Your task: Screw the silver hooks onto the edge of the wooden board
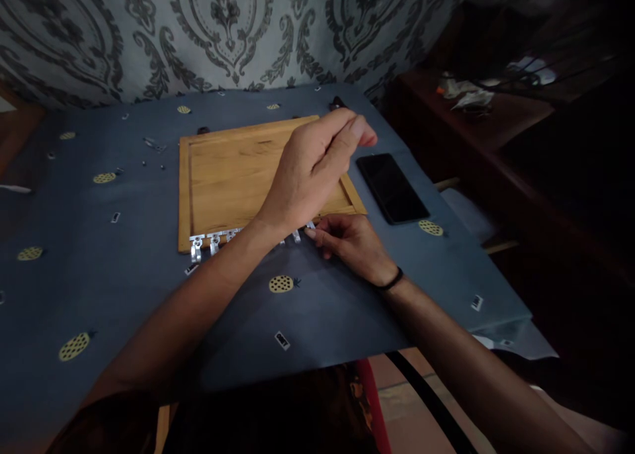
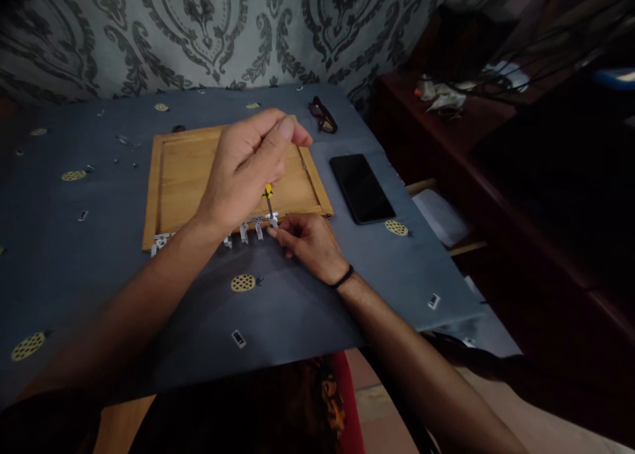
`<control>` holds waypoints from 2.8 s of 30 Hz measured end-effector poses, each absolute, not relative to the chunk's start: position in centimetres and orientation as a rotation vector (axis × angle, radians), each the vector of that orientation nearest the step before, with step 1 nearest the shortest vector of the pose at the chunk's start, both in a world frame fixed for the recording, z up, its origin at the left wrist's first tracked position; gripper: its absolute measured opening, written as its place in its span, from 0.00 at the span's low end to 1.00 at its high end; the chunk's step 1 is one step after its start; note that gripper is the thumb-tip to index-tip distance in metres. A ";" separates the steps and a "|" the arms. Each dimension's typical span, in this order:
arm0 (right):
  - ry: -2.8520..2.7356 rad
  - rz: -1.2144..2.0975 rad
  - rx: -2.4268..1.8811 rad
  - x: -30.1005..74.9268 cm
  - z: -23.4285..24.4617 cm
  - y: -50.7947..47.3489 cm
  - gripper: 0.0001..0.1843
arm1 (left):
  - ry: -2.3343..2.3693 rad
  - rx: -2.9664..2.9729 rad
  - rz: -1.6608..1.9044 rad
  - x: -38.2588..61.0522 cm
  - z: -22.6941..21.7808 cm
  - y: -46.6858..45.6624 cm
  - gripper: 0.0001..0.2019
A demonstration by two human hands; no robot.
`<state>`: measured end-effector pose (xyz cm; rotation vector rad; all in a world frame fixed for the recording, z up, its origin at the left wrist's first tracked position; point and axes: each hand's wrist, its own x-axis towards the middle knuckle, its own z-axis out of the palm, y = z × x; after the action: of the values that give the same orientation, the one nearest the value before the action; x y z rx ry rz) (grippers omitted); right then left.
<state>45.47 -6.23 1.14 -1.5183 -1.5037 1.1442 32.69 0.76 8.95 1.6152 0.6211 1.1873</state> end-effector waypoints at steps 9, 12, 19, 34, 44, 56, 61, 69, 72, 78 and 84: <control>-1.490 1.167 -1.508 45.4 1.2 -6.1 0.34 | 0.611 1.589 1.169 32.8 9.1 0.7 0.17; -1.483 1.174 -1.498 45.4 1.0 -6.1 0.35 | 0.605 1.596 1.170 32.9 9.1 0.5 0.17; -1.476 1.161 -1.477 45.4 0.7 -6.1 0.34 | 0.613 1.532 1.127 33.2 9.0 0.0 0.14; -1.456 1.173 -1.471 45.4 0.4 -5.9 0.34 | 0.487 1.409 1.037 33.1 8.8 2.9 0.15; -1.445 1.190 -1.453 45.4 0.4 -5.9 0.34 | 0.510 1.315 1.116 34.4 8.8 1.5 0.19; -1.448 1.189 -1.456 45.4 0.4 -5.9 0.33 | 0.608 1.273 1.228 34.7 8.3 1.8 0.26; -1.446 1.180 -1.468 45.4 0.3 -5.9 0.32 | 0.581 1.387 0.996 34.9 8.3 2.8 0.31; -1.436 1.196 -1.459 45.4 0.2 -5.8 0.34 | 0.779 2.067 0.969 31.4 8.9 2.1 0.05; -1.436 1.198 -1.451 45.4 0.1 -5.8 0.33 | 0.914 2.396 0.711 29.9 10.2 1.7 0.08; -1.439 1.192 -1.439 45.5 0.1 -5.8 0.33 | 1.193 2.471 0.783 29.1 12.8 1.2 0.06; -1.437 1.193 -1.444 45.6 0.0 -5.8 0.34 | 1.234 2.515 0.734 28.8 12.4 1.1 0.09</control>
<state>45.55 -5.83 0.00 -1.4435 -1.4372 1.1927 28.77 1.12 12.39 2.5146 1.2343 0.7345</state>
